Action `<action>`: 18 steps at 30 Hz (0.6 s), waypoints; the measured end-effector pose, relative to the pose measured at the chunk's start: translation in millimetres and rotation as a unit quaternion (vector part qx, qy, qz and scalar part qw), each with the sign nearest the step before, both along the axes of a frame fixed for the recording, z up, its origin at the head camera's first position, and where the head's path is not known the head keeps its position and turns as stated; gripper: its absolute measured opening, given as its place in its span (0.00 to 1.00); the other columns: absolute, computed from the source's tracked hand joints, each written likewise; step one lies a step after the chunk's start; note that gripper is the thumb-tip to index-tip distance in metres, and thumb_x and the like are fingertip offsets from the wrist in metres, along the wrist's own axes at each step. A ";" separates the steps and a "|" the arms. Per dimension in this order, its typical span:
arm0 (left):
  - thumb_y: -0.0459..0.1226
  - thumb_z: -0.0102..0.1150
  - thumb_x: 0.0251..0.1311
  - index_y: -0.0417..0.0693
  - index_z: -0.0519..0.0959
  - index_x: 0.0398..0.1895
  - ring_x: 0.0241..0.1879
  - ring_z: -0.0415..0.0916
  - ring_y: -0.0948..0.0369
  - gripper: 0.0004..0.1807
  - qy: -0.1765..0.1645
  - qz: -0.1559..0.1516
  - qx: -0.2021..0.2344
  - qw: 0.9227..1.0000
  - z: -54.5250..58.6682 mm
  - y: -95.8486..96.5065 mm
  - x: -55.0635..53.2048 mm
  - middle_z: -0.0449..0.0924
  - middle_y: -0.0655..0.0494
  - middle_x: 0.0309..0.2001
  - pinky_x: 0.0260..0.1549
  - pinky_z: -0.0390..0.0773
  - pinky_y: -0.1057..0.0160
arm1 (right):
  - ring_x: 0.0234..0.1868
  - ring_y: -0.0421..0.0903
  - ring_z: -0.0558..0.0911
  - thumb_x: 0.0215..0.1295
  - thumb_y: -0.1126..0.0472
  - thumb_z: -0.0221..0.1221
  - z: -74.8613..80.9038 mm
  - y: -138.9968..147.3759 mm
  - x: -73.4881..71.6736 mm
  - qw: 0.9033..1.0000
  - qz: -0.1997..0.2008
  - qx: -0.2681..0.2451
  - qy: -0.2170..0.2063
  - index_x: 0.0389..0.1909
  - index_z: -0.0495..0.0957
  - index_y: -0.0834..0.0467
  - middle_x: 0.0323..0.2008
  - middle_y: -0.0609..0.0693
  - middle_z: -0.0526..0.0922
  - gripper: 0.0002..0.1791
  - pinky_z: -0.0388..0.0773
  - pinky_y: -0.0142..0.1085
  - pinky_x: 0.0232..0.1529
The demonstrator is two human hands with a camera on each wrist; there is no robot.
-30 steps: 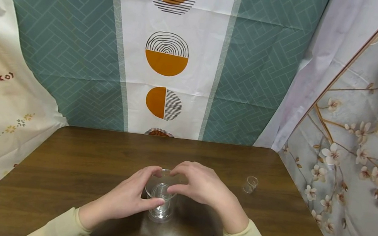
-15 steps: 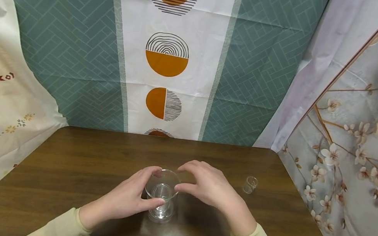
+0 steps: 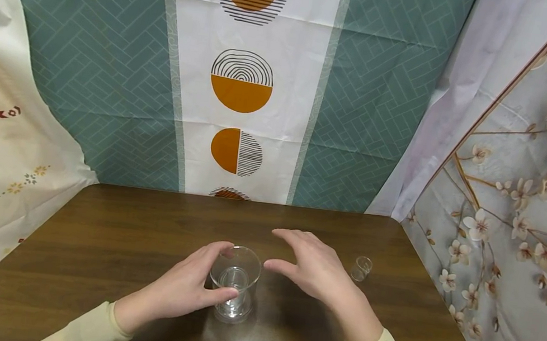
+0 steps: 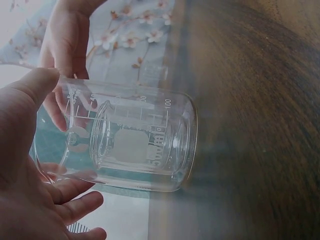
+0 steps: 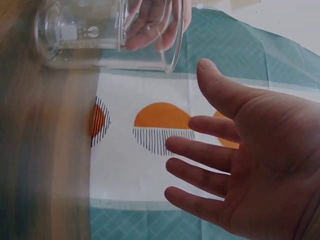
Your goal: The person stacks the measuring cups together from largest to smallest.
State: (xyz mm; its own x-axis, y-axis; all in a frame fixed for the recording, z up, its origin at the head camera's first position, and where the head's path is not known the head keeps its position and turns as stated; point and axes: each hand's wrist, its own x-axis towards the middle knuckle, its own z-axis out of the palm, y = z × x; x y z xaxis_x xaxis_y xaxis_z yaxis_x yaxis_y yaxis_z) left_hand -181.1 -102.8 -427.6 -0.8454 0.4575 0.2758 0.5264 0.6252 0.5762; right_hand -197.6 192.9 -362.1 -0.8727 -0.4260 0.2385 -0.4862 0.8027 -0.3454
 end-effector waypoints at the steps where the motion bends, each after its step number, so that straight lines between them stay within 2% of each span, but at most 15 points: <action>1: 0.67 0.71 0.65 0.44 0.68 0.77 0.69 0.74 0.50 0.50 -0.001 0.000 0.001 1.000 0.0 0.0 0.1 0.77 0.54 0.67 0.67 0.76 0.41 | 0.74 0.53 0.78 0.70 0.36 0.72 -0.5 1.4 -0.2 1.000 -0.003 0.000 0.003 0.77 0.77 0.46 0.72 0.47 0.81 0.39 0.77 0.61 0.67; 10: 0.67 0.72 0.65 0.46 0.69 0.77 0.68 0.74 0.51 0.50 -0.005 0.006 0.001 1.000 0.3 0.2 0.3 0.77 0.57 0.66 0.66 0.77 0.42 | 0.78 0.56 0.73 0.70 0.37 0.73 -6.3 11.6 -2.2 0.999 -0.016 -0.002 0.032 0.81 0.72 0.50 0.76 0.52 0.77 0.44 0.74 0.64 0.70; 18: 0.68 0.71 0.65 0.47 0.68 0.78 0.69 0.73 0.51 0.50 -0.007 0.006 0.002 1.000 0.6 0.5 0.5 0.77 0.58 0.67 0.67 0.76 0.42 | 0.81 0.62 0.67 0.70 0.38 0.73 -13.0 20.3 -3.2 0.998 -0.019 -0.001 0.054 0.82 0.71 0.55 0.78 0.58 0.73 0.46 0.64 0.65 0.77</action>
State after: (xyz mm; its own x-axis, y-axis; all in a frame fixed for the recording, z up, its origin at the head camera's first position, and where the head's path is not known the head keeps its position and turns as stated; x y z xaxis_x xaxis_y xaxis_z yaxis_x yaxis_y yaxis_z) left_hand -180.6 -102.3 -427.0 -0.8547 0.4459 0.2657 0.5105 0.6293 0.5859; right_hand -200.8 213.2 -375.1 -0.8576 -0.3924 0.3325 -0.4897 0.8208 -0.2941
